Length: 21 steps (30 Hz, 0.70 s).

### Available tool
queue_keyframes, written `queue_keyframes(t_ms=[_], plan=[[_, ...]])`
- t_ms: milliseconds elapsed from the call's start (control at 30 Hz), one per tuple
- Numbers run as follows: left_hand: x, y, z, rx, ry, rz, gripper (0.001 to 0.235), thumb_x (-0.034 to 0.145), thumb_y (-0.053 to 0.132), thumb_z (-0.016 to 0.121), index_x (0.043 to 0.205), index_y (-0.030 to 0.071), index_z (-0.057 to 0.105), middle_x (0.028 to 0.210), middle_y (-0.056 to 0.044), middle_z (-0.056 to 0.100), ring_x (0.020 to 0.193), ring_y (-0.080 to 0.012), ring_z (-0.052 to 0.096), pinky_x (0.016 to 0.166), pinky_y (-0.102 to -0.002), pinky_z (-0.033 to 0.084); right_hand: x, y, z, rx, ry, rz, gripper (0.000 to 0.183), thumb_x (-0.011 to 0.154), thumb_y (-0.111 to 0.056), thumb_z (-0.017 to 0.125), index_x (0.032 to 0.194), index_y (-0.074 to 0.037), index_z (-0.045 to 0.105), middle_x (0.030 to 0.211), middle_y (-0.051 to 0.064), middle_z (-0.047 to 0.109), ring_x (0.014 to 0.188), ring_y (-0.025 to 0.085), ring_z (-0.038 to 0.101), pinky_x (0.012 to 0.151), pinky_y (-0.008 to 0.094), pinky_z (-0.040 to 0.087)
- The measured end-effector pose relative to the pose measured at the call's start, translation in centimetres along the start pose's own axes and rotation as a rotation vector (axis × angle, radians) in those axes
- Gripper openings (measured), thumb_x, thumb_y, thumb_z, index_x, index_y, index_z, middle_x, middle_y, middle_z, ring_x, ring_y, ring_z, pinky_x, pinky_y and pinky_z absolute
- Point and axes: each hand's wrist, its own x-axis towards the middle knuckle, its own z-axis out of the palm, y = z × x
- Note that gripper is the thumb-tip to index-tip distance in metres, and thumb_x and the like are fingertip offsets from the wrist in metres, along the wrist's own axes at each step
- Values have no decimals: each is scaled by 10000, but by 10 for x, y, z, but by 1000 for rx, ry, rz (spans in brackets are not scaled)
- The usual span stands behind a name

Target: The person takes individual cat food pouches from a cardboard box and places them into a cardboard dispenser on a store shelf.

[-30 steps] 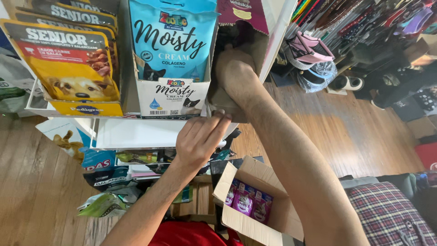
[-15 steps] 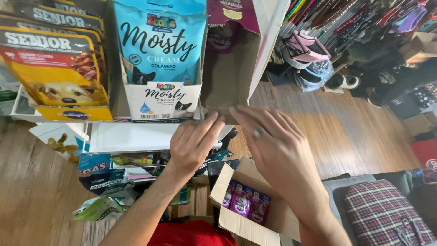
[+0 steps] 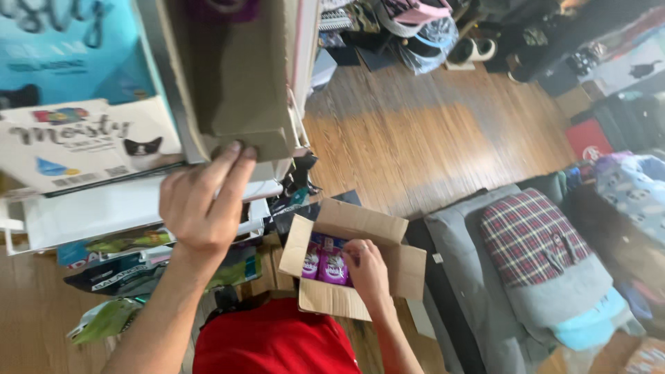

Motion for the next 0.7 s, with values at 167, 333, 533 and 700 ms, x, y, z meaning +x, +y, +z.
queue_keyframes(t_ms=[167, 333, 533, 700], plan=[[13, 5, -3, 28, 23, 21, 92, 1199, 24, 926, 1162, 59, 1003, 1191, -151, 943, 866, -289, 806, 833, -442, 595, 4, 53, 69, -103, -191, -19, 442, 1023, -354, 907, 1382, -146, 757, 1282, 99, 749, 1277, 374, 700, 1089, 500, 558], [11, 6, -1, 23, 35, 26, 84, 1189, -23, 979, 1142, 40, 1008, 1180, -167, 952, 856, -302, 809, 836, -443, 587, 18, 83, 116, -116, -291, 116, 758, 956, -449, 969, 1528, -80, 633, 1482, 187, 635, 1390, 452, 629, 1126, 598, 568], [8, 5, -1, 0, 9, 26, 99, 1215, -68, 988, 1171, 15, 1019, 1223, -192, 953, 902, -336, 836, 861, -460, 595, 50, 77, 155, -299, -511, 374, 1320, 865, -766, 969, 1766, -19, 359, 1789, 263, 365, 1677, 484, 331, 1202, 663, 585], [5, 3, 0, 1, 12, 39, 109, 1212, -79, 1012, 1163, 19, 1022, 1223, -187, 953, 910, -337, 834, 853, -470, 602, 62, 55, 166, -322, -537, 571, 920, 998, -470, 970, 1696, -112, 491, 1765, 183, 397, 1670, 444, 303, 1111, 597, 677]])
